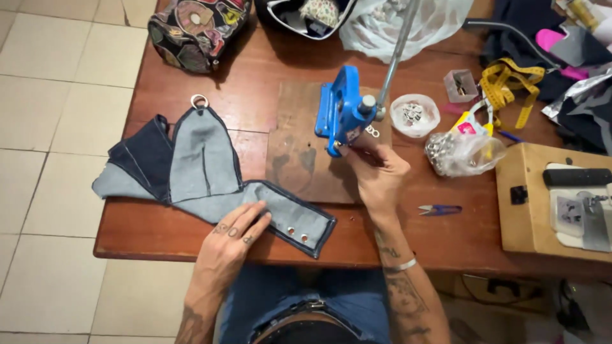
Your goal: The person uses a blue manual press to install metal grommets into a piece of grey and black fabric. They position the fabric under the press, insert the grommet components, and pull the lever to secure them. The person also uses pliers to adjust the fabric and inspects the installed grommets.
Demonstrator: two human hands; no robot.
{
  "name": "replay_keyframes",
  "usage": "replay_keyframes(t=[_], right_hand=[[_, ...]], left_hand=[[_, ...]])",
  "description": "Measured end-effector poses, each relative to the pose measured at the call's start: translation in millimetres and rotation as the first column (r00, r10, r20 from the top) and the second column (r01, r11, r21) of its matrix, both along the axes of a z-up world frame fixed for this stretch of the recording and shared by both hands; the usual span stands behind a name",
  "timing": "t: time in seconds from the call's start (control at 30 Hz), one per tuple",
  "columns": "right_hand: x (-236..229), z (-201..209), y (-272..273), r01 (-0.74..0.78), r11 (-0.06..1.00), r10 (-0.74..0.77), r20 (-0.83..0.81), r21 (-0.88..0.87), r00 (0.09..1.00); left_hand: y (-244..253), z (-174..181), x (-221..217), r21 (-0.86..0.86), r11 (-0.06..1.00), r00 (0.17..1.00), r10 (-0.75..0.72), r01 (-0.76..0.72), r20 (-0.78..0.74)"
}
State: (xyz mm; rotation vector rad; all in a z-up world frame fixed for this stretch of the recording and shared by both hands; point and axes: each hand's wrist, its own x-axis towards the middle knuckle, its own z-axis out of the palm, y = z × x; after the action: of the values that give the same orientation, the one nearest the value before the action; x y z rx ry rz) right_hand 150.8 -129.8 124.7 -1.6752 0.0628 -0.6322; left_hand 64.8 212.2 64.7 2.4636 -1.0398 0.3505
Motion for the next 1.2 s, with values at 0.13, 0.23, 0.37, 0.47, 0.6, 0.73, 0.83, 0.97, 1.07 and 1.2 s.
replay_keyframes(t=[0.13, 0.23, 0.37, 0.47, 0.6, 0.73, 0.83, 0.97, 1.07, 1.2], right_hand=[[14, -7, -1, 0.043, 0.985, -0.018, -0.148, 0.167, 0.989], [22, -5, -8, 0.039, 0.984, 0.010, -0.273, 0.173, 0.962], [7, 21, -7, 0.015, 0.995, 0.022, -0.347, 0.102, 0.938], [-22, 38, -13, -0.071, 0.968, -0.001, -0.283, -0.242, 0.959], [-69, 27, -6, -0.332, 0.832, 0.158, -0.385, -0.444, 0.909], [-93, -11, 10, -0.673, 0.662, 0.442, -0.553, -0.330, 0.706], [-100, -41, 9, -0.609, 0.790, 0.597, -0.332, 0.080, 0.731], [-88, -34, -25, -0.557, 0.824, 0.564, -0.269, 0.109, 0.781], [-69, 28, -41, -0.619, 0.785, 0.573, -0.362, -0.014, 0.735], [-33, 49, -41, -0.700, 0.713, 0.615, -0.510, 0.037, 0.601]], left_hand=[[-2, -20, 6, 0.045, 0.997, 0.997, -0.057, 0.055, 0.053], [-9, 2, 8, -0.028, 0.998, 0.992, -0.059, 0.062, 0.113], [-19, 8, 1, -0.025, 1.000, 0.983, 0.022, -0.018, 0.183], [-35, 37, 11, -0.114, 0.993, 0.939, 0.065, -0.028, 0.337], [-58, 48, 33, -0.312, 0.949, 0.800, 0.151, 0.047, 0.581], [-82, 40, 55, -0.306, 0.921, 0.622, 0.094, 0.243, 0.777], [-95, 27, 48, -0.393, 0.901, 0.632, 0.197, 0.185, 0.750], [-84, 63, 60, -0.513, 0.835, 0.878, 0.083, 0.196, 0.471], [-63, 105, 74, -0.570, 0.790, 0.808, -0.478, 0.225, -0.344], [-77, 62, 132, -0.695, 0.693, 0.460, -0.688, 0.189, -0.561]])
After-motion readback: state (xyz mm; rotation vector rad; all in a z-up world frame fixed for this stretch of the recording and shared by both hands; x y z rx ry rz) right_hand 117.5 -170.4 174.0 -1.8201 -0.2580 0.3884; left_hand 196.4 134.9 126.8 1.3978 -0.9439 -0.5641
